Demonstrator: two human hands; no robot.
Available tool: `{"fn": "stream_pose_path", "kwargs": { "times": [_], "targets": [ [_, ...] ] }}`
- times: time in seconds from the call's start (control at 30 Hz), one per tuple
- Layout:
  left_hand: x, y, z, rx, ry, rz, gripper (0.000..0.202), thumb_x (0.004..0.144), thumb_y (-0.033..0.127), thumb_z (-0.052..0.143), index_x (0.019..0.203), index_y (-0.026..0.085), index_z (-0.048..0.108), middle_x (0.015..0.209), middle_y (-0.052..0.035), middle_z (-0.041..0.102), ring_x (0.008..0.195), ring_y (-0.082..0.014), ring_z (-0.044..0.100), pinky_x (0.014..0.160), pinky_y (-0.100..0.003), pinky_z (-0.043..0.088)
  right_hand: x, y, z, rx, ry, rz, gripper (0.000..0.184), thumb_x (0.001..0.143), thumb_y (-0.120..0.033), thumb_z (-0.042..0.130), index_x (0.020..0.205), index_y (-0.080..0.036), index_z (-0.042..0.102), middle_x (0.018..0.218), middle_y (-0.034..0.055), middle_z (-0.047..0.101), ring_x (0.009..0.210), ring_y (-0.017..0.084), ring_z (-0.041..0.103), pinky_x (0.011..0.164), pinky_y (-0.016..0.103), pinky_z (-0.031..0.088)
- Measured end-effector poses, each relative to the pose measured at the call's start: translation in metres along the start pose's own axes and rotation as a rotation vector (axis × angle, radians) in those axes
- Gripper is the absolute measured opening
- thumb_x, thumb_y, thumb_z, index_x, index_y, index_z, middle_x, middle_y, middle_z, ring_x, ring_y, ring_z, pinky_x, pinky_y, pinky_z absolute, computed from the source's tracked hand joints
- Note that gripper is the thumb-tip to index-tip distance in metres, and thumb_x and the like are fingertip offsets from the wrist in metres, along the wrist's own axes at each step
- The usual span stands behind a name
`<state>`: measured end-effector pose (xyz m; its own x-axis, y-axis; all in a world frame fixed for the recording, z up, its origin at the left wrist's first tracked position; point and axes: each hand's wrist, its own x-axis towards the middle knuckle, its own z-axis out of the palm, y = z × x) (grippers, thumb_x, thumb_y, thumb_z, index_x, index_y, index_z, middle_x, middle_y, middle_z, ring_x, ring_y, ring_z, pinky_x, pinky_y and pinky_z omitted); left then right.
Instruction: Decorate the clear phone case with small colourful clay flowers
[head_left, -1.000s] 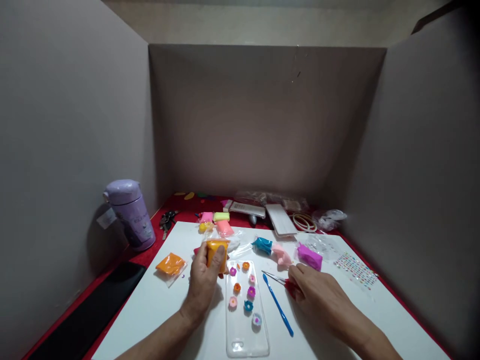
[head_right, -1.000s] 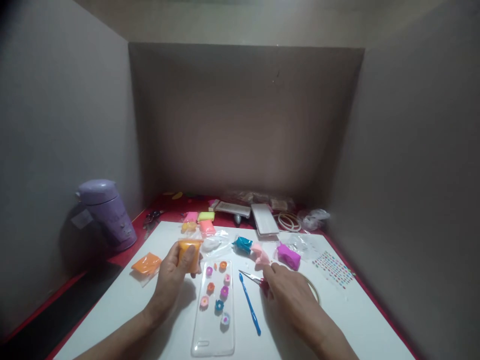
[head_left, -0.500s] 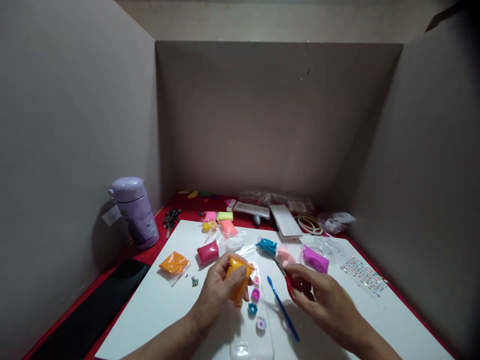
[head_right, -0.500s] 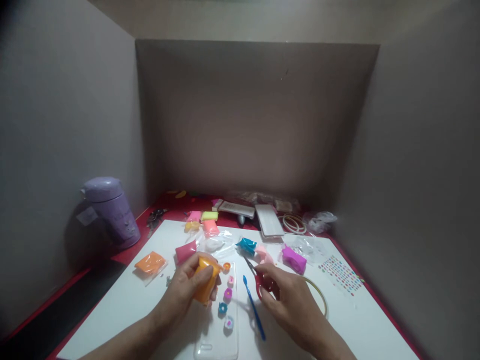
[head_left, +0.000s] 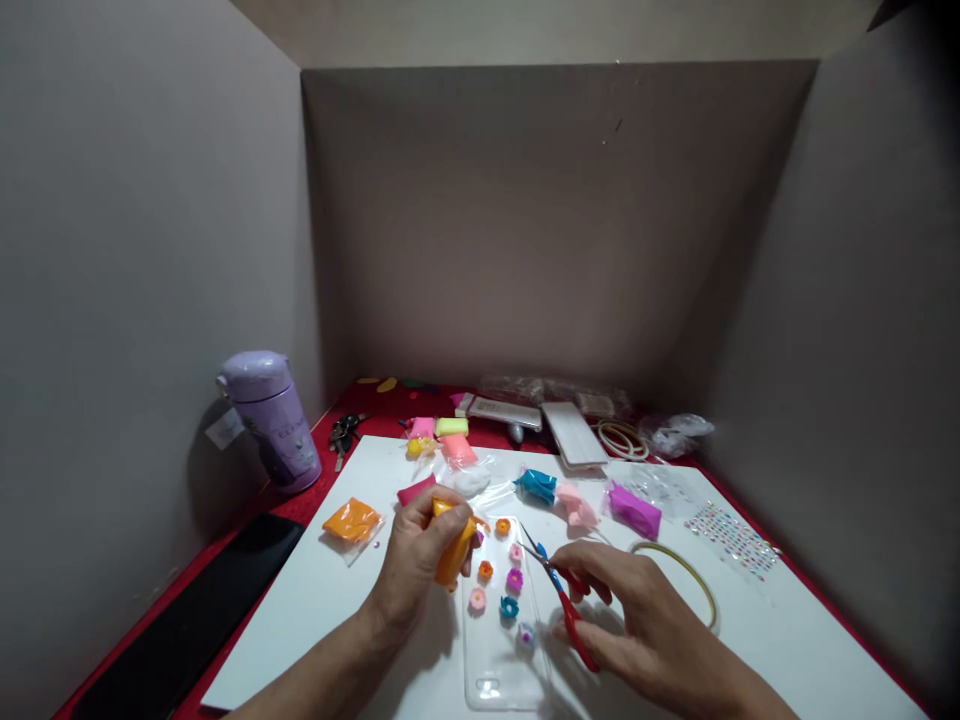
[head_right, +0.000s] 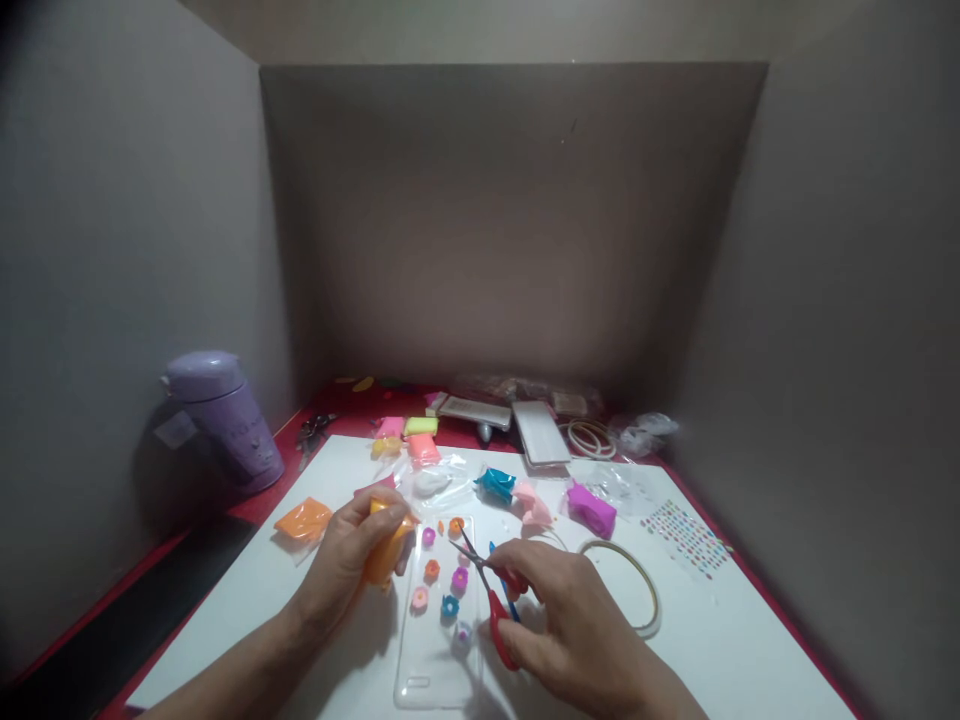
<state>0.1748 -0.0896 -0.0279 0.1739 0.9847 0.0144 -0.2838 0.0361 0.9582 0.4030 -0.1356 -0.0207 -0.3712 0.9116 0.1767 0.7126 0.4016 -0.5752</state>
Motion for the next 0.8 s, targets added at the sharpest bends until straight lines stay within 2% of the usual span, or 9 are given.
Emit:
{"fn": "stream_pose_path", "kwargs": {
  "times": [0.23, 0.4, 0.63, 0.8],
  "targets": [
    [-0.002, -0.009, 0.004, 0.005, -0.044, -0.088, 0.025, 0.075, 0.039, 0.066, 0.072, 0.018, 0.053, 0.05, 0.0032, 0.056, 0.04, -0.0104, 0.051, 0.037, -0.019, 0.039, -0.001, -0.005, 0.002, -0.008, -0.019, -0.027, 0.014, 0.074, -0.017, 0.059, 0.087, -0.022, 0.059, 0.075, -0.0019, 0.059, 0.068, 0.015, 0.052, 0.063, 0.027, 0.041],
    [-0.003, -0.012, 0.005, 0.018, -0.064, -0.115, 0.028, 0.073, 0.041, 0.068, 0.073, 0.018, 0.053, 0.054, 0.002, 0.058, 0.043, -0.0112, 0.052, 0.04, -0.022, 0.044, -0.001, -0.006, 0.005, 0.03, -0.047, -0.027, 0.015, 0.073, -0.014, 0.059, 0.085, -0.022, 0.058, 0.075, -0.0034, 0.059, 0.069, 0.013, 0.051, 0.066, 0.027, 0.04],
    [-0.006, -0.009, 0.01, 0.155, -0.074, -0.08, 0.032, 0.073, 0.045, 0.067, 0.069, 0.017, 0.051, 0.056, 0.0013, 0.059, 0.043, -0.0105, 0.054, 0.041, -0.02, 0.041, -0.002, -0.006, 0.005, 0.06, -0.08, -0.033, 0.015, 0.076, -0.017, 0.06, 0.089, -0.022, 0.06, 0.074, -0.0034, 0.06, 0.068, 0.013, 0.051, 0.065, 0.027, 0.04],
    [-0.006, -0.01, 0.009, 0.208, -0.08, -0.075, 0.031, 0.075, 0.044, 0.065, 0.071, 0.017, 0.051, 0.059, 0.0011, 0.06, 0.045, -0.0109, 0.057, 0.039, -0.018, 0.036, -0.003, -0.006, 0.004, 0.085, -0.052, -0.052, 0.015, 0.078, -0.019, 0.06, 0.092, -0.022, 0.063, 0.074, -0.0016, 0.063, 0.068, 0.014, 0.055, 0.065, 0.027, 0.042]
  ]
}}
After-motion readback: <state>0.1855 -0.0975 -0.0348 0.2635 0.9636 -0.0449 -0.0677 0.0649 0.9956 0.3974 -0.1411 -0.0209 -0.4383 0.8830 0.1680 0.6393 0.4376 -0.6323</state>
